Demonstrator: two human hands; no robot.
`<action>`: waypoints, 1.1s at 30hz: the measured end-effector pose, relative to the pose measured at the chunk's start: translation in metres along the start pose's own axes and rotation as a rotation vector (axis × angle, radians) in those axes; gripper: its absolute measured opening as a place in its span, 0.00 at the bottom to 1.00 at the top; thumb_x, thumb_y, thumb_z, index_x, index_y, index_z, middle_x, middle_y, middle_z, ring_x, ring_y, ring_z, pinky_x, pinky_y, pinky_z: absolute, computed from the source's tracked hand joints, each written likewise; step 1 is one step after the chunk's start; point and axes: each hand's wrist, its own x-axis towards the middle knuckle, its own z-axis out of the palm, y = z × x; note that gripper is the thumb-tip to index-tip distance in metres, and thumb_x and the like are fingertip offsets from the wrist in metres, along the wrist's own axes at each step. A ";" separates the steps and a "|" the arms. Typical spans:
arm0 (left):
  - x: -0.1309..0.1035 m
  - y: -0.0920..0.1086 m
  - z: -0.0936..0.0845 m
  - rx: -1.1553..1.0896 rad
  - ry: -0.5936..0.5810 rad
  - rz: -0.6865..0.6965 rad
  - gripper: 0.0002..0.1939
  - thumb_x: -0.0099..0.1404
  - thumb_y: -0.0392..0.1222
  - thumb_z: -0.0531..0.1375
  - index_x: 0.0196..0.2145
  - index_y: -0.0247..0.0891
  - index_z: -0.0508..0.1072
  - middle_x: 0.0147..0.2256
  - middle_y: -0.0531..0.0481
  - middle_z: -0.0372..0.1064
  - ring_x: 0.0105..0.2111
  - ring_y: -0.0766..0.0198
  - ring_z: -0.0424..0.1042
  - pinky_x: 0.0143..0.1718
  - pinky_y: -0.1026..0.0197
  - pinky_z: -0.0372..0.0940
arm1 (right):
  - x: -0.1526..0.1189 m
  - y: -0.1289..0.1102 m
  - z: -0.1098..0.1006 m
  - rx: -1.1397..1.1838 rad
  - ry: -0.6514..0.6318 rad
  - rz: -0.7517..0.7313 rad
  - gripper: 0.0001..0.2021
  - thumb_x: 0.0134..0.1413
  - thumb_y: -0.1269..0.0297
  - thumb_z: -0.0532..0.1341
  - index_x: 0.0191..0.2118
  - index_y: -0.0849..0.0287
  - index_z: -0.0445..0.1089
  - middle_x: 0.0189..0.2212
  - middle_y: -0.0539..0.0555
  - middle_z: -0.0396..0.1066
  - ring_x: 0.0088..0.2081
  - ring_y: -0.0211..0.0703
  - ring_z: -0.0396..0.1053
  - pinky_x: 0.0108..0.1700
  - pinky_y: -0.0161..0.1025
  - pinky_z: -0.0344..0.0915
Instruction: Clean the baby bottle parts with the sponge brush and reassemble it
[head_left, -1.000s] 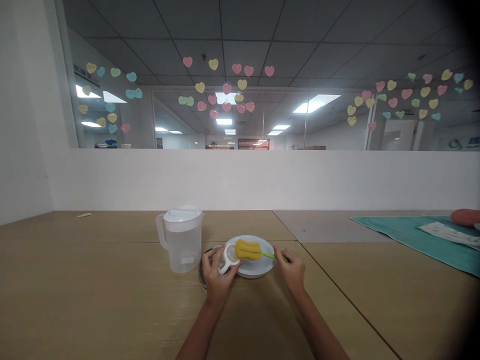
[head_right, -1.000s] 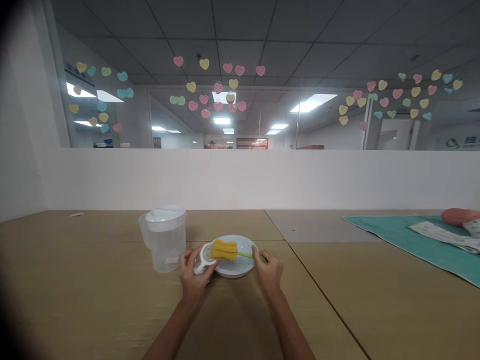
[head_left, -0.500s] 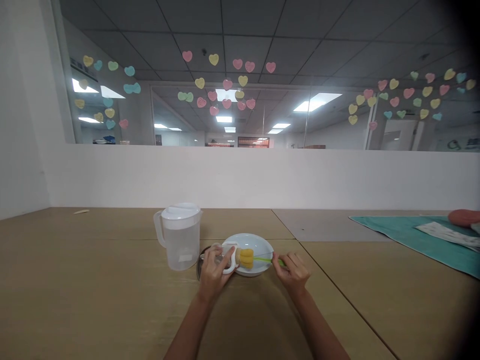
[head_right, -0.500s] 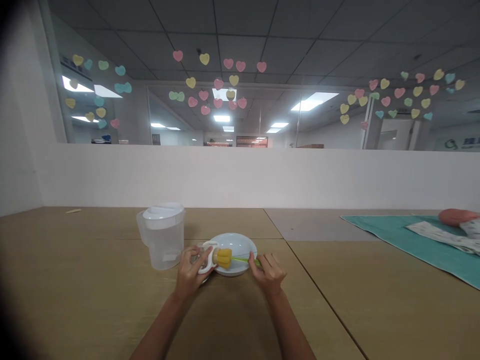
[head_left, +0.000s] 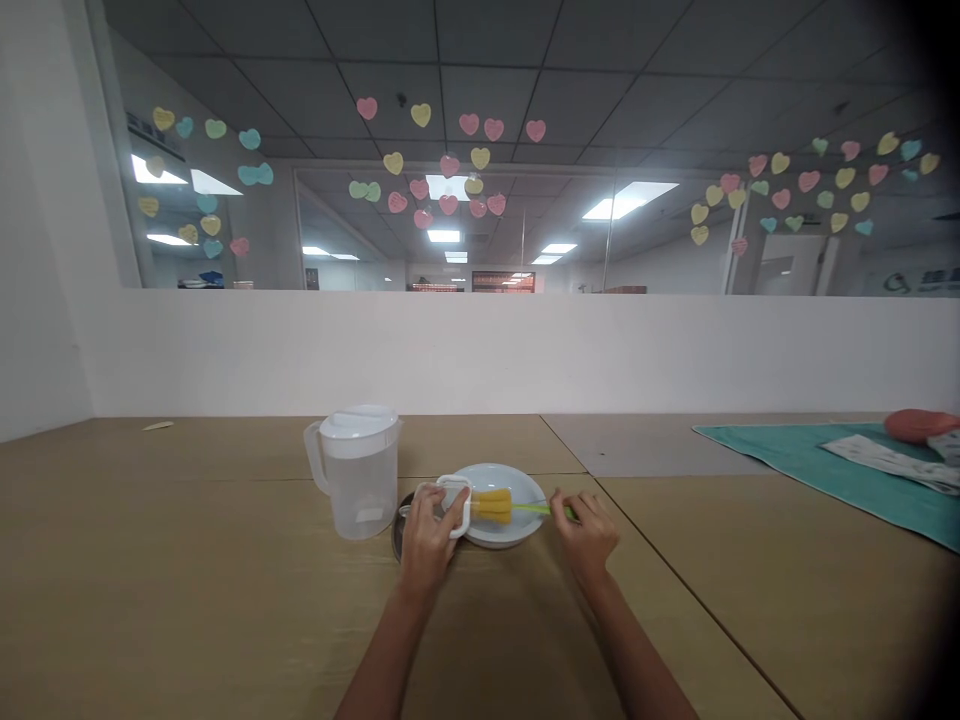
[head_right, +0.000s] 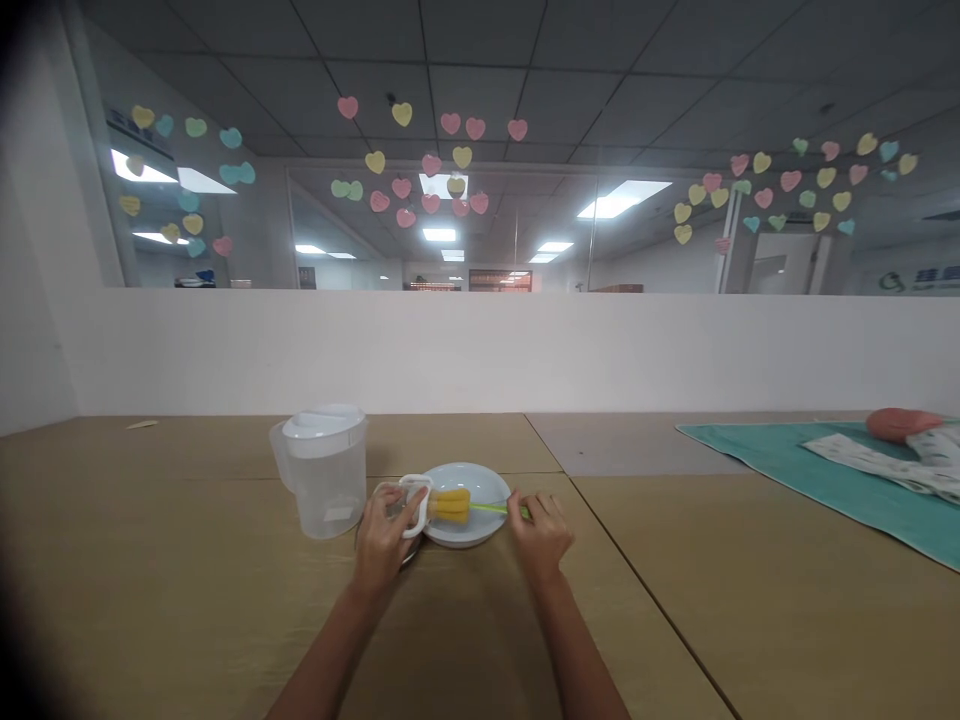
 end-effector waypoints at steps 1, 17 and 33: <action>-0.001 -0.001 0.001 0.004 0.009 -0.027 0.21 0.61 0.34 0.58 0.52 0.47 0.68 0.40 0.44 0.64 0.45 0.56 0.66 0.48 0.52 0.64 | 0.001 0.002 0.000 0.002 -0.022 0.070 0.21 0.57 0.57 0.54 0.15 0.58 0.65 0.16 0.51 0.64 0.23 0.36 0.58 0.29 0.34 0.51; -0.001 0.034 -0.004 -0.438 0.186 -0.207 0.28 0.54 0.53 0.63 0.49 0.35 0.67 0.41 0.41 0.72 0.39 0.57 0.73 0.39 0.59 0.69 | -0.019 0.045 0.033 0.092 -0.507 0.953 0.23 0.53 0.49 0.49 0.41 0.64 0.69 0.32 0.64 0.73 0.30 0.51 0.70 0.30 0.40 0.57; -0.012 0.063 0.003 -0.552 -0.097 0.035 0.31 0.57 0.52 0.58 0.54 0.35 0.58 0.44 0.40 0.72 0.41 0.59 0.75 0.39 0.63 0.72 | -0.026 0.043 0.043 0.121 -0.766 0.747 0.18 0.43 0.72 0.51 0.41 0.63 0.72 0.37 0.59 0.75 0.38 0.43 0.71 0.35 0.33 0.61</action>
